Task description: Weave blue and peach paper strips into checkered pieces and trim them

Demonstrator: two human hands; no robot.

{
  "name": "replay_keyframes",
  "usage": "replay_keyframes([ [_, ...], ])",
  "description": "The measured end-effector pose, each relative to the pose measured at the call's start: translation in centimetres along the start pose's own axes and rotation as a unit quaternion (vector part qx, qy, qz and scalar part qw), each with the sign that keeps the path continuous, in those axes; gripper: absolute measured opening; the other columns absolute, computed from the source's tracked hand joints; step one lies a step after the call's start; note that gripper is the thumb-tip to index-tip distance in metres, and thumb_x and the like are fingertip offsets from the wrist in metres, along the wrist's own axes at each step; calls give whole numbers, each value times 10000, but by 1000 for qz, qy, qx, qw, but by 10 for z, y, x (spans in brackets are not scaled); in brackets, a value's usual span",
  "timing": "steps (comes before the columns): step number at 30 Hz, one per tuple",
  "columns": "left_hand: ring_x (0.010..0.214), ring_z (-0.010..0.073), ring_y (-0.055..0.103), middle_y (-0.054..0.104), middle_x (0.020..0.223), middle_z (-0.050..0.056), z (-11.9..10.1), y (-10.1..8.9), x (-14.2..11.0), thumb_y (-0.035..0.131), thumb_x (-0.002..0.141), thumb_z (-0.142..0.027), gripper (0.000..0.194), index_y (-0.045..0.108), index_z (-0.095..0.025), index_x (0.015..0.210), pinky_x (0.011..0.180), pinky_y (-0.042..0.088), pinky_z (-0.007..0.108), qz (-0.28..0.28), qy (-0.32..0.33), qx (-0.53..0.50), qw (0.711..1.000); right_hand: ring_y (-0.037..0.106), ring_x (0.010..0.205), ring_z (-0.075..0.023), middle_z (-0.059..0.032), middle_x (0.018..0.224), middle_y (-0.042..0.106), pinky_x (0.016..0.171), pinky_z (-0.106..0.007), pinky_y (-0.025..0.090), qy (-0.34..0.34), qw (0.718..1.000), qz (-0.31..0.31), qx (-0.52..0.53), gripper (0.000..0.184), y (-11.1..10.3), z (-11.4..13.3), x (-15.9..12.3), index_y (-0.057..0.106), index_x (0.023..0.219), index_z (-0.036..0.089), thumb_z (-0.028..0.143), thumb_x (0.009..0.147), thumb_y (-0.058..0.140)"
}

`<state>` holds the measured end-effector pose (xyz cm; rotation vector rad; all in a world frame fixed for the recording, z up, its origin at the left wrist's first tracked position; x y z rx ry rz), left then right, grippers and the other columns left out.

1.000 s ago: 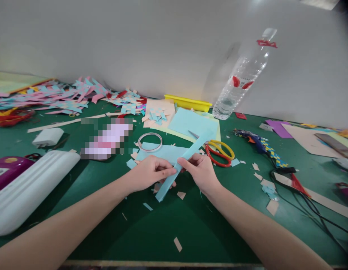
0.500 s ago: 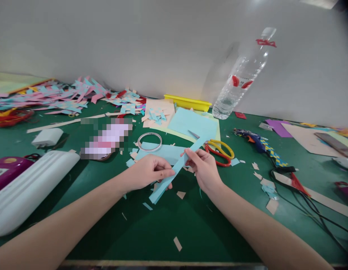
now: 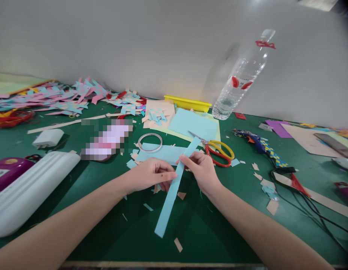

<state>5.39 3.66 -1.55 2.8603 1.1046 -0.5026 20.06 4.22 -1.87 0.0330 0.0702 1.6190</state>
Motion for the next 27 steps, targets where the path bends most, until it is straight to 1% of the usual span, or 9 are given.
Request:
replay_keyframes([
  [2, 611, 118, 630, 690, 699, 16, 0, 0, 1, 598, 853, -449, 311, 654, -155, 770, 543, 480, 201, 2, 11, 2, 1000, 612, 634, -140, -27, 683, 701, 635, -278, 497, -13, 999, 14, -26, 228, 4, 3, -4, 703, 682, 184, 408, 720, 726],
  [4, 584, 110, 615, 699, 712, 20, 0, 1, 1, 617, 838, -449, 305, 659, -156, 761, 531, 472, 197, 7, 19, 9, 1000, 621, 650, -159, -23, 658, 688, 637, -292, 498, -13, 999, 13, -49, 246, 6, 5, -7, 701, 685, 189, 432, 724, 714],
  [8, 535, 100, 585, 729, 750, 34, 1, 2, 1, 617, 830, -470, 335, 638, -158, 707, 500, 448, 195, 7, 13, 26, 1000, 617, 640, -170, -19, 632, 674, 610, -299, 487, -8, 997, 13, -73, 293, 8, 6, -9, 658, 609, 192, 460, 715, 709],
  [11, 522, 105, 581, 739, 743, 30, 1, 2, 0, 621, 822, -479, 346, 611, -164, 681, 494, 442, 202, 1, 1, 23, 1000, 611, 632, -165, -30, 667, 696, 618, -300, 491, 6, 999, 11, -45, 306, 8, 4, -8, 627, 571, 187, 446, 703, 725],
  [13, 545, 116, 595, 744, 752, 32, 1, 2, 0, 612, 829, -474, 334, 626, -168, 698, 500, 447, 207, 9, -2, 26, 1000, 599, 615, -153, -41, 704, 713, 617, -297, 492, 14, 1000, 1, -14, 289, 5, 1, -6, 644, 594, 186, 438, 710, 723],
  [16, 557, 114, 586, 747, 762, 36, 0, 4, -1, 597, 846, -449, 312, 652, -173, 711, 509, 440, 204, 23, 3, 37, 999, 561, 563, -123, -46, 743, 722, 569, -277, 476, 24, 998, -42, 31, 261, -5, -3, 1, 685, 638, 188, 434, 716, 722],
  [19, 529, 101, 552, 746, 753, 35, 1, 4, -1, 613, 837, -430, 287, 657, -173, 718, 497, 414, 200, 24, -2, 39, 999, 552, 584, -108, -39, 734, 709, 603, -267, 496, 18, 994, -81, 68, 227, -15, -6, 8, 711, 660, 187, 408, 700, 745],
  [24, 536, 108, 563, 744, 743, 33, 1, 4, -1, 640, 814, -395, 235, 645, -173, 739, 514, 427, 207, 19, -10, 21, 1000, 570, 635, -121, -38, 754, 701, 639, -278, 513, 7, 990, -102, 92, 194, -21, -7, 9, 720, 694, 197, 389, 704, 744],
  [27, 547, 107, 560, 739, 733, 39, 1, 4, -3, 634, 819, -383, 237, 646, -166, 726, 521, 430, 204, 23, -4, 43, 999, 587, 649, -127, -38, 763, 695, 640, -286, 521, 9, 985, -126, 117, 198, -26, -8, 11, 720, 722, 196, 390, 692, 754],
])
Point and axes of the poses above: each hand's wrist, its own x-axis towards the middle knuckle, its own y-axis out of the palm, z = x × y, the point moved 6 cm from there along x, towards the middle knuckle
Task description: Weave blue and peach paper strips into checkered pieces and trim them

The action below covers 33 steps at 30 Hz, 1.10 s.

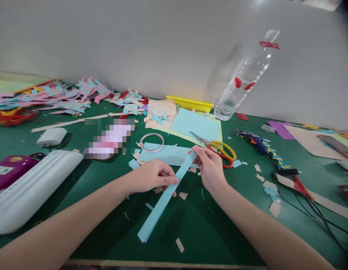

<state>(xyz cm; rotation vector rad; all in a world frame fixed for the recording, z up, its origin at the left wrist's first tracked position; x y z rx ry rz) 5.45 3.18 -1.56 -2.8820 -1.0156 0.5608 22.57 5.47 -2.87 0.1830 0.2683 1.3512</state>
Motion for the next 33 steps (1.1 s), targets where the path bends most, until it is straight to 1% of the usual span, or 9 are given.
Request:
replay_keyframes([
  [3, 543, 100, 550, 732, 730, 46, 1, 2, 0, 606, 837, -408, 284, 638, -160, 703, 514, 424, 199, -3, 6, 23, 1000, 608, 710, -132, -34, 803, 684, 664, -277, 522, -10, 999, -32, 32, 203, -6, 2, 4, 711, 765, 202, 384, 691, 761],
  [5, 535, 102, 555, 722, 720, 46, 1, 2, 2, 590, 843, -440, 311, 629, -159, 716, 507, 430, 203, -18, 9, 27, 999, 611, 759, -136, -33, 847, 668, 663, -268, 518, -26, 998, -20, 44, 214, -3, 5, 4, 699, 808, 206, 403, 730, 728],
  [8, 515, 111, 569, 702, 700, 41, 2, -1, 4, 576, 845, -473, 341, 611, -153, 733, 484, 448, 213, -51, 6, 29, 998, 572, 702, -127, -18, 821, 616, 592, -263, 489, -33, 997, 63, 28, 267, 11, 7, -5, 666, 873, 209, 465, 806, 629],
  [10, 482, 106, 565, 682, 667, 28, 2, -4, 5, 558, 858, -478, 355, 608, -149, 732, 462, 445, 210, -69, 6, 27, 997, 527, 644, -112, 5, 754, 571, 582, -260, 459, -19, 990, 135, -33, 285, 24, 5, -13, 653, 899, 204, 472, 807, 625],
  [12, 454, 96, 555, 644, 609, 5, 1, -8, 4, 559, 862, -470, 359, 607, -145, 716, 448, 429, 198, -87, 18, 26, 996, 478, 604, -100, 27, 683, 525, 563, -247, 413, -8, 973, 192, -128, 265, 32, 2, -21, 645, 831, 185, 432, 749, 697],
  [14, 460, 91, 557, 607, 564, -12, 0, -11, 4, 588, 851, -452, 354, 594, -142, 681, 453, 417, 184, -101, 34, 30, 994, 420, 562, -89, 47, 605, 471, 525, -236, 348, -11, 952, 221, -212, 259, 36, 1, -25, 597, 691, 172, 380, 695, 751],
  [19, 431, 83, 550, 600, 546, -21, 4, -10, 6, 584, 860, -446, 339, 599, -141, 712, 430, 402, 173, -92, 32, 20, 995, 354, 505, -81, 64, 506, 409, 496, -243, 271, -35, 938, 207, -275, 328, 34, 4, -23, 507, 562, 176, 367, 729, 714],
  [26, 439, 89, 573, 644, 584, -10, 4, -9, 7, 577, 865, -439, 303, 613, -151, 780, 435, 449, 176, -84, 26, -8, 996, 354, 498, -84, 66, 511, 397, 499, -248, 275, -51, 951, 172, -251, 345, 29, 4, -22, 466, 566, 188, 376, 751, 688],
  [33, 422, 79, 556, 631, 553, -9, 6, -10, 6, 575, 869, -434, 311, 611, -145, 761, 408, 407, 159, -102, 28, 19, 994, 350, 525, -90, 57, 540, 403, 511, -255, 269, -18, 939, 200, -281, 321, 32, 0, -22, 495, 589, 179, 386, 728, 697],
])
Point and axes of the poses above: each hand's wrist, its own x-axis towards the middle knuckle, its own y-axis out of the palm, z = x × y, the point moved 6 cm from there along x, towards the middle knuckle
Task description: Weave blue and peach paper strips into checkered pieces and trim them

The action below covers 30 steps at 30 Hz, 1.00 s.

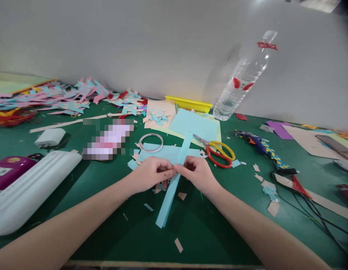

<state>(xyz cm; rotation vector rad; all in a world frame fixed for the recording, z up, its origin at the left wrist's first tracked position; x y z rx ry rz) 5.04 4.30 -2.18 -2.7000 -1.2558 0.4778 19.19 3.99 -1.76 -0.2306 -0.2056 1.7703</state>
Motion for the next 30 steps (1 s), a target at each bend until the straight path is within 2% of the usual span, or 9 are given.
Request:
replay_keyframes([
  [8, 406, 71, 538, 611, 571, -28, -2, -1, 0, 584, 858, -464, 333, 562, -157, 732, 395, 415, 162, -8, 5, -28, 1000, 315, 520, -80, 68, 541, 372, 502, -248, 260, 2, 998, -43, 50, 328, -3, -3, -3, 514, 620, 170, 419, 735, 694],
  [12, 422, 85, 547, 611, 577, -22, 2, -1, 1, 611, 830, -483, 340, 615, -153, 748, 416, 437, 183, 9, -7, -4, 1000, 359, 509, -82, 59, 537, 421, 497, -246, 287, 14, 992, -76, 102, 319, -6, -9, -2, 537, 639, 171, 431, 744, 691],
  [18, 509, 98, 573, 656, 617, 12, 1, -5, 1, 656, 789, -487, 345, 686, -146, 746, 483, 448, 186, -11, -16, 23, 1000, 368, 467, -71, 69, 522, 425, 468, -240, 303, 0, 968, -146, 204, 252, -16, -11, 1, 578, 722, 180, 395, 739, 708],
  [22, 514, 120, 597, 686, 638, 41, -3, -1, -2, 647, 800, -461, 331, 686, -137, 747, 485, 468, 209, 9, -40, 17, 999, 313, 460, -63, 85, 494, 363, 458, -237, 285, -2, 946, -196, 259, 241, -25, -14, 3, 560, 726, 195, 386, 749, 705],
  [25, 589, 140, 642, 719, 685, 58, -8, 1, -4, 667, 796, -401, 265, 676, -143, 740, 543, 503, 223, 22, -26, -10, 999, 309, 476, -72, 83, 491, 349, 473, -243, 291, -8, 938, -226, 262, 250, -31, -16, 2, 531, 707, 205, 386, 767, 691],
  [30, 498, 99, 592, 715, 646, 41, -14, 9, -11, 691, 791, -316, 193, 673, -156, 684, 504, 465, 204, 123, 29, -103, 987, 252, 463, -75, 89, 497, 283, 462, -264, 273, 2, 923, -262, 282, 333, -39, -22, 3, 437, 634, 218, 390, 769, 688],
])
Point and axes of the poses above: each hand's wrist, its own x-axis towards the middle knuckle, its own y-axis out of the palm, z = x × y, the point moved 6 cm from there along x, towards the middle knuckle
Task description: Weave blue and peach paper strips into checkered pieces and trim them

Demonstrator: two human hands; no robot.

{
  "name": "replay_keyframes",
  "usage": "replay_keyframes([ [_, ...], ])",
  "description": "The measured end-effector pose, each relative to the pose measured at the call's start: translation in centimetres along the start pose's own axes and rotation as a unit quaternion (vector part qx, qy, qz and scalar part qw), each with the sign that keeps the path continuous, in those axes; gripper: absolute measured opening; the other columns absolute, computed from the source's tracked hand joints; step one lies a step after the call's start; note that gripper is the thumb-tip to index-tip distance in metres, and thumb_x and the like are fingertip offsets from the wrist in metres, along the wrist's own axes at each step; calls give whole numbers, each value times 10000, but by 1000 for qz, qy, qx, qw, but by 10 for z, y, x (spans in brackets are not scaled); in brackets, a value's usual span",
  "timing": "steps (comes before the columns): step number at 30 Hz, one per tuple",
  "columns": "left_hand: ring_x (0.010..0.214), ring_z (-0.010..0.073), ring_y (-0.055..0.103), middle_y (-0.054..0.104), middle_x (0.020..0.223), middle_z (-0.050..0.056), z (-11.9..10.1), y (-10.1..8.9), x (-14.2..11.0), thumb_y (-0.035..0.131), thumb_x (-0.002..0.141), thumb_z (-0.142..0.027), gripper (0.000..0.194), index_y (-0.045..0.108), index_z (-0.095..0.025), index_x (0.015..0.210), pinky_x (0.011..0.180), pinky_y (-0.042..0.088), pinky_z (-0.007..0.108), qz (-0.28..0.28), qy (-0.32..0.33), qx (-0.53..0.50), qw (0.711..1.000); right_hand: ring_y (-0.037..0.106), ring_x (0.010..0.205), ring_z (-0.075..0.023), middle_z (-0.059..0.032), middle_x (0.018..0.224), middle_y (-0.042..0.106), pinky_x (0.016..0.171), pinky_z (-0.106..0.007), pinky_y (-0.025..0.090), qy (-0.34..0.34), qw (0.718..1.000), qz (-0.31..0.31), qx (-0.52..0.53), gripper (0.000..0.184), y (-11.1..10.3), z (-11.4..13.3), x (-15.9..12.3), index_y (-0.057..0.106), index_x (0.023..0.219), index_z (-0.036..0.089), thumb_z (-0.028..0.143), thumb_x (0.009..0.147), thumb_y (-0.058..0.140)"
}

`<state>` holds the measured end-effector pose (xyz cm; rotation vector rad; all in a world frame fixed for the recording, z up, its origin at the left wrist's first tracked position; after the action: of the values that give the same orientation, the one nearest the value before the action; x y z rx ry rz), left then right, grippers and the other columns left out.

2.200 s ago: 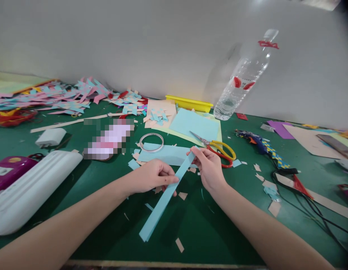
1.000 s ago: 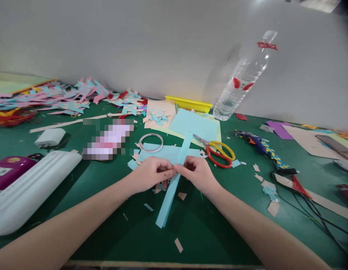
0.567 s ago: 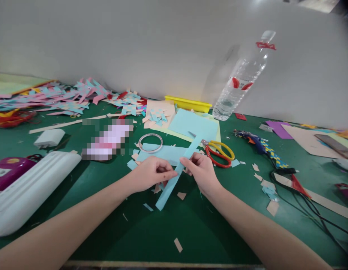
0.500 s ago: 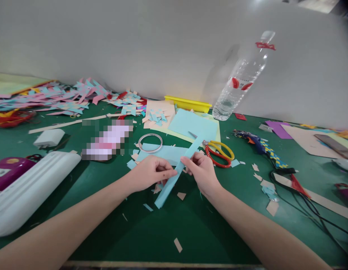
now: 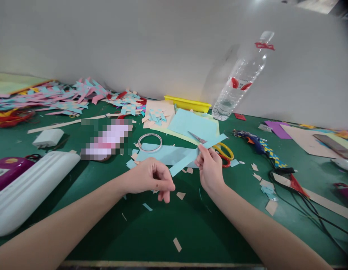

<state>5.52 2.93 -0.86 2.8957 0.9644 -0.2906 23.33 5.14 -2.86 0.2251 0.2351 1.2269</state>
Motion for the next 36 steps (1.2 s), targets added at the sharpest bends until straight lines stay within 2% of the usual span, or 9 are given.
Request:
replay_keyframes([
  [2, 436, 86, 539, 678, 573, 24, -1, -3, -1, 687, 794, -299, 180, 669, -156, 685, 453, 415, 199, 1, 34, -29, 999, 233, 461, -73, 92, 501, 258, 456, -268, 258, 12, 1000, 2, 10, 361, 0, 0, 1, 407, 619, 222, 382, 762, 697],
  [3, 405, 77, 497, 644, 528, 8, -2, -8, -1, 674, 805, -304, 184, 666, -158, 693, 431, 382, 196, -26, 55, -34, 998, 233, 461, -73, 93, 501, 255, 454, -268, 250, 18, 1000, 10, 12, 351, 2, 0, 0, 416, 625, 222, 380, 765, 697],
  [6, 380, 53, 342, 426, 417, -57, -10, -29, -5, 558, 882, -359, 338, 599, -163, 610, 424, 286, 202, -168, 148, -33, 974, 253, 456, -69, 94, 496, 297, 455, -260, 237, 30, 997, 65, 6, 237, 11, 2, -7, 521, 719, 213, 374, 788, 680],
  [8, 423, 59, 303, 348, 457, -65, -12, -37, -8, 533, 892, -372, 374, 554, -162, 583, 446, 271, 210, -247, 153, 7, 957, 262, 444, -59, 92, 496, 345, 451, -254, 220, 42, 992, 120, -15, 203, 20, 2, -15, 573, 779, 202, 370, 786, 686],
  [10, 476, 67, 336, 384, 530, -55, -12, -38, -7, 568, 869, -378, 320, 560, -161, 634, 467, 291, 208, -272, 124, 62, 952, 271, 438, -50, 95, 491, 349, 450, -246, 211, 60, 980, 184, -46, 237, 29, -1, -24, 566, 740, 187, 377, 769, 705],
  [14, 568, 95, 476, 535, 662, -22, -9, -28, 1, 645, 807, -433, 280, 601, -160, 767, 513, 378, 212, -220, 72, 121, 965, 266, 436, -39, 105, 484, 304, 441, -229, 200, 92, 959, 256, -76, 388, 37, -9, -33, 439, 603, 184, 394, 723, 742],
  [23, 554, 108, 531, 599, 615, -9, -7, -18, 2, 652, 791, -444, 298, 619, -160, 705, 523, 428, 214, -191, 26, 177, 965, 261, 437, -38, 107, 483, 314, 439, -225, 212, 101, 954, 271, -84, 348, 39, -11, -34, 485, 591, 178, 339, 653, 787],
  [27, 531, 99, 517, 588, 602, -17, -7, -18, 2, 657, 787, -410, 277, 604, -159, 684, 495, 408, 199, -188, 30, 172, 966, 253, 449, -42, 106, 483, 299, 449, -234, 199, 87, 963, 238, -96, 366, 35, -11, -32, 469, 586, 180, 354, 657, 782],
  [36, 570, 110, 525, 596, 644, 0, -7, -15, 4, 666, 778, -394, 257, 608, -157, 697, 542, 432, 218, -146, 10, 149, 978, 247, 398, -52, 105, 413, 340, 445, -256, 209, 86, 987, 136, -4, 314, 26, -3, -16, 498, 621, 201, 364, 696, 757],
])
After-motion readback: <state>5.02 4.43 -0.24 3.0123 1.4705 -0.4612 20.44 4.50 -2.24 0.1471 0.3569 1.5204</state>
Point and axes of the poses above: each hand's wrist, its own x-axis towards the middle knuckle, its own y-axis out of the palm, z = x × y, the point moved 6 cm from there along x, towards the middle knuckle
